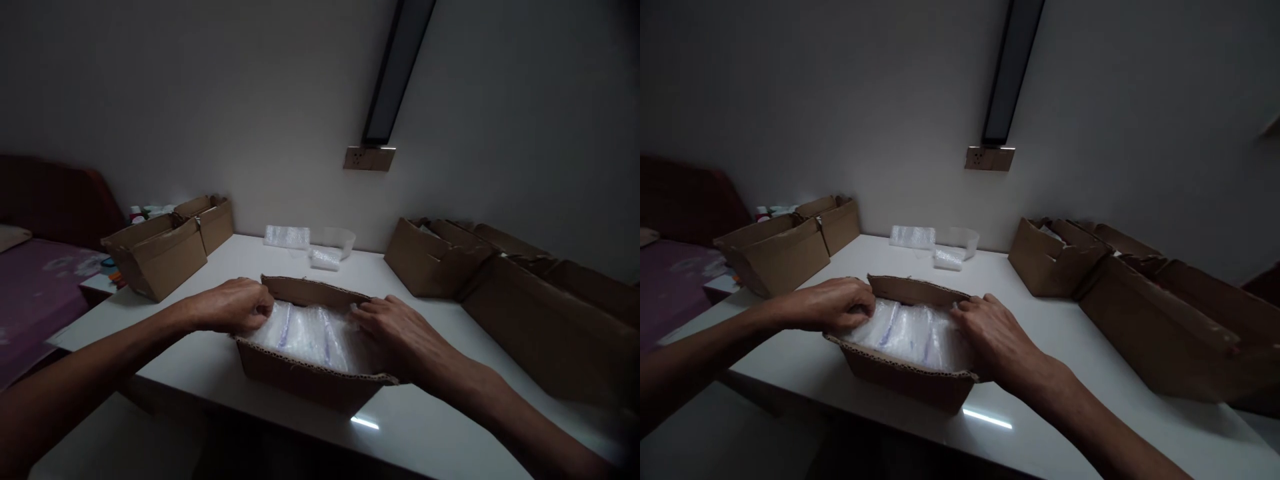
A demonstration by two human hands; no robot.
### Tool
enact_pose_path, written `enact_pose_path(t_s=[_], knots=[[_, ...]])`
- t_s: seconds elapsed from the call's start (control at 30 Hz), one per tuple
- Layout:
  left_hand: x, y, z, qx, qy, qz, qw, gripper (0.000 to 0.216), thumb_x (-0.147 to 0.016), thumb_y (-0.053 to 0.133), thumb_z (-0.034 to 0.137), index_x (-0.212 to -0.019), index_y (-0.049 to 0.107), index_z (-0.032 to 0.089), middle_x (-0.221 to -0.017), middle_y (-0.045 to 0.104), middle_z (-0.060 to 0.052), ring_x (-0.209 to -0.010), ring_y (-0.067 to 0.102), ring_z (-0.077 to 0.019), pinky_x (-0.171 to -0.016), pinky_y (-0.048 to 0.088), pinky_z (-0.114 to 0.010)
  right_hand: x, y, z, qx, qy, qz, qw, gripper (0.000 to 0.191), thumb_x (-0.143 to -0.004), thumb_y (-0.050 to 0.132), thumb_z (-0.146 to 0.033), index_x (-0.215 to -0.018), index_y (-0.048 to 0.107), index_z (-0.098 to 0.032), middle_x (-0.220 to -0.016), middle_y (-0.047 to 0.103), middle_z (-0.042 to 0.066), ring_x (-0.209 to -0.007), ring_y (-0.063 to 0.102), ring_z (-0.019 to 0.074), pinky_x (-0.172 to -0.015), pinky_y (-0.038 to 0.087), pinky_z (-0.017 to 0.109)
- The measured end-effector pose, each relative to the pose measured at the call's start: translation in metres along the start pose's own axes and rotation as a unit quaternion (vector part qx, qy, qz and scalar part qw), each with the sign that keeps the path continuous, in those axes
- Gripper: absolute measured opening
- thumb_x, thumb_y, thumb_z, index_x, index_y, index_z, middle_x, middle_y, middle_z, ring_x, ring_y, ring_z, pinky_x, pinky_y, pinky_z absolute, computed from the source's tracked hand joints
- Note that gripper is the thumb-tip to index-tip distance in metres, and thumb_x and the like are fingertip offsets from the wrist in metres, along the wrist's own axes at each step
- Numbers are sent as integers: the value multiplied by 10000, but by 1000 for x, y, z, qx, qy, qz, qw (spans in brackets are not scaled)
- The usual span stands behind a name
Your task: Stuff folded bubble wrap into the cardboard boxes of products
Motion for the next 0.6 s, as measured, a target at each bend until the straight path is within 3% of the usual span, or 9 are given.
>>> enact_pose_path(t_s=[0.17, 0.3, 0.4, 0.5, 0.6], knots=[[-8, 0, 1, -24, -21, -8, 999, 165, -756, 525, 134, -771, 672, 206, -857, 709, -23, -811, 626, -174, -733, 421, -267, -4, 3, -6, 24, -43, -20, 999, 155, -850, 581, -122, -738, 674, -177, -780, 711, 68, -746, 645, 174, -762, 361, 302], [0, -15, 3, 58, -23, 67, 996, 169, -838, 557, 318, -881, 677, 206, -838, 686, -13, -747, 600, -155, -652, 403, -250, -2, 1, -4, 49, -41, -11, 998, 173, -832, 602, -141, -676, 666, -182, -665, 683, 59, -645, 615, 157, -732, 358, 298], [4, -14, 8, 55, -6, 46, 997, 274, -784, 647, 419, -970, 677, 220, -896, 684, -14, -805, 603, -176, -682, 415, -266, -2, 4, -4, 79, -19, -16, 997, 198, -819, 606, -133, -636, 661, -183, -616, 674, 59, -596, 604, 154, -714, 359, 299], [-4, -1, 11, -33, 11, 7, 999, 130, -751, 619, 229, -870, 673, 219, -871, 691, -12, -808, 600, -184, -763, 416, -312, -7, 13, -6, 104, -12, -26, 994, 208, -801, 599, -98, -613, 654, -169, -620, 687, 80, -576, 610, 167, -703, 356, 316], [-13, 7, 6, -60, -3, 0, 998, 141, -729, 523, 116, -710, 631, 204, -746, 685, -4, -695, 580, -158, -721, 408, -300, -6, 16, -6, 87, -14, -27, 996, 183, -820, 578, -92, -672, 658, -164, -658, 700, 84, -592, 621, 182, -693, 352, 324]])
Point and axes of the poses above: each hand's wrist, its own x-axis away from the middle knuckle, its own y-axis out of the palm, z = x × y, the point moved 6 cm from there along -x, towards the middle knuckle
